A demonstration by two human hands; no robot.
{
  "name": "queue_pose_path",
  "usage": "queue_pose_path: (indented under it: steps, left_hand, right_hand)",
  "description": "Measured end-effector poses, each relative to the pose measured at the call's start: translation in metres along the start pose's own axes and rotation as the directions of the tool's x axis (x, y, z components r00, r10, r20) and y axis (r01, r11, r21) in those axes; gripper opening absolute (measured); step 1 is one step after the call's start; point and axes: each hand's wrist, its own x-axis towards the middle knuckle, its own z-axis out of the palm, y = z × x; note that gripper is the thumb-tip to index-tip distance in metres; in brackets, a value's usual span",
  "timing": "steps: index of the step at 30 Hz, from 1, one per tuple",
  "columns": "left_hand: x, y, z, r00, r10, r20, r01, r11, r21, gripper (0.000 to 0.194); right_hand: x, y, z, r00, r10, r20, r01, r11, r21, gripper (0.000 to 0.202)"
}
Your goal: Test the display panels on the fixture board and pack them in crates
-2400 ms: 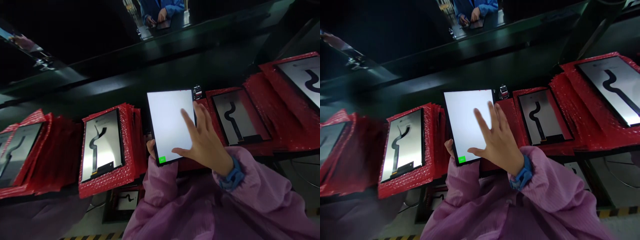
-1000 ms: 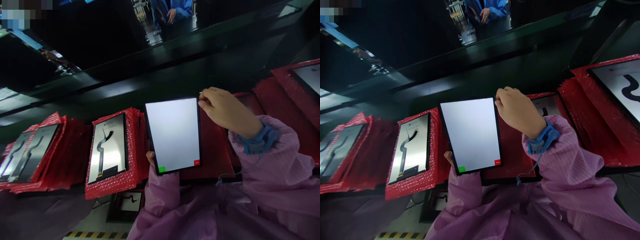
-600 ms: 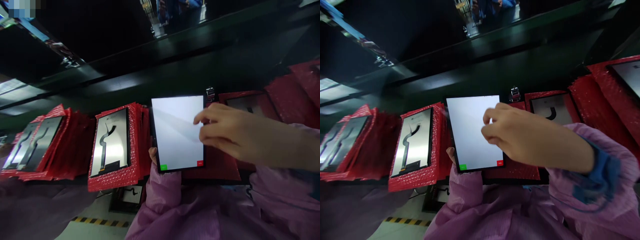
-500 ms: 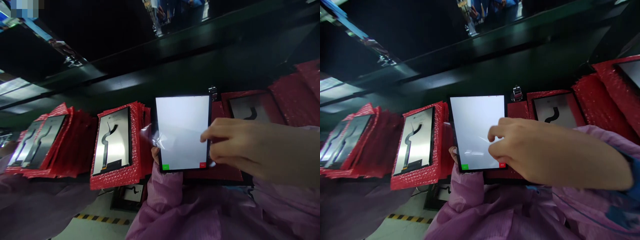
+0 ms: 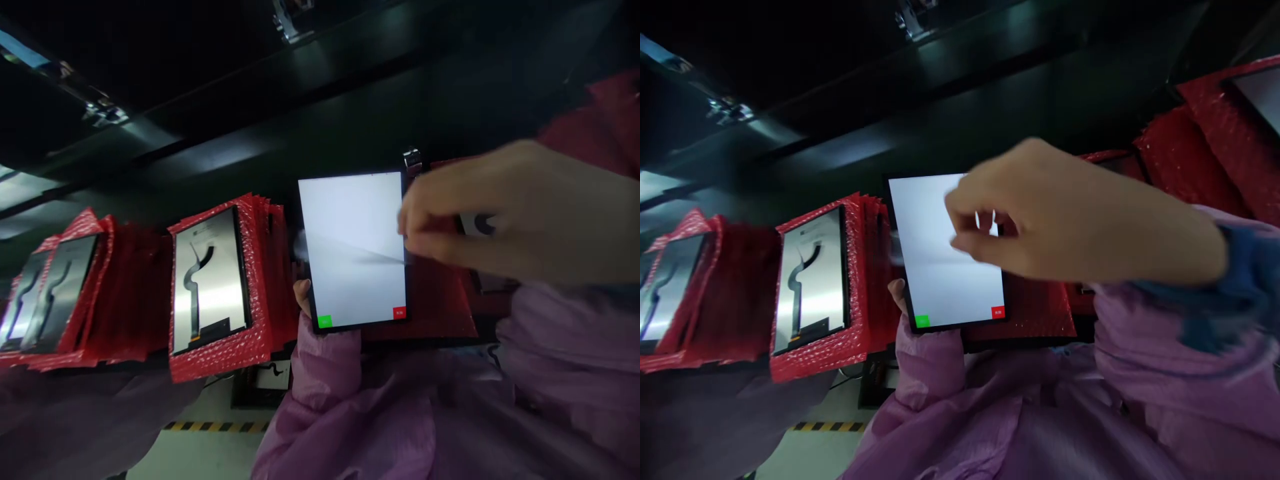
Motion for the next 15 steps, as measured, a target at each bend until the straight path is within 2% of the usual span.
queue_pose_path:
  steps: [2, 4, 5, 7, 10, 13, 15]
  left_hand:
    - [0.001, -0.002, -0.004, 1.0, 0.021, 0.004, -0.021, 0.999, -0.043, 0.045]
    - [-0.001, -0.003, -0.005, 0.999, 0.032, -0.039, -0.033, 0.999, -0.031, 0.042]
    - [-0.002, -0.004, -0.004, 0.998, 0.032, -0.051, -0.033, 0.999, -0.02, 0.043]
    - [-0.005, -0.004, 0.003, 0.998, 0.041, -0.052, -0.041, 0.999, 0.003, 0.045]
    - [-0.013, -0.002, 0.021, 0.997, 0.061, -0.046, -0.058, 0.996, 0.062, 0.047]
    - [-0.019, 0.0, 0.033, 0.998, 0.056, -0.039, -0.05, 0.988, 0.146, 0.048]
    - [-0.019, -0.001, 0.033, 0.996, 0.068, -0.053, -0.054, 0.972, 0.229, 0.052]
  right_hand:
    - [0.016, -0.004, 0.007, 0.993, -0.016, 0.115, 0.02, 0.999, -0.038, 0.021]
    - [0.024, -0.006, 0.018, 0.991, 0.049, 0.122, -0.045, 0.998, -0.035, 0.018]
    - [0.026, -0.006, 0.025, 0.989, 0.103, 0.11, -0.107, 0.994, 0.027, 0.019]
    - [0.028, -0.003, 0.037, 0.972, 0.191, 0.139, -0.223, 0.937, 0.27, 0.022]
    - [0.031, 0.006, 0.054, 0.947, 0.223, 0.232, -0.321, 0.698, 0.64, 0.023]
    - [0.035, 0.011, 0.068, 0.925, 0.209, 0.317, -0.377, 0.419, 0.826, 0.023]
    - [0.038, 0.013, 0.075, 0.914, 0.192, 0.356, -0.392, 0.197, 0.899, 0.024]
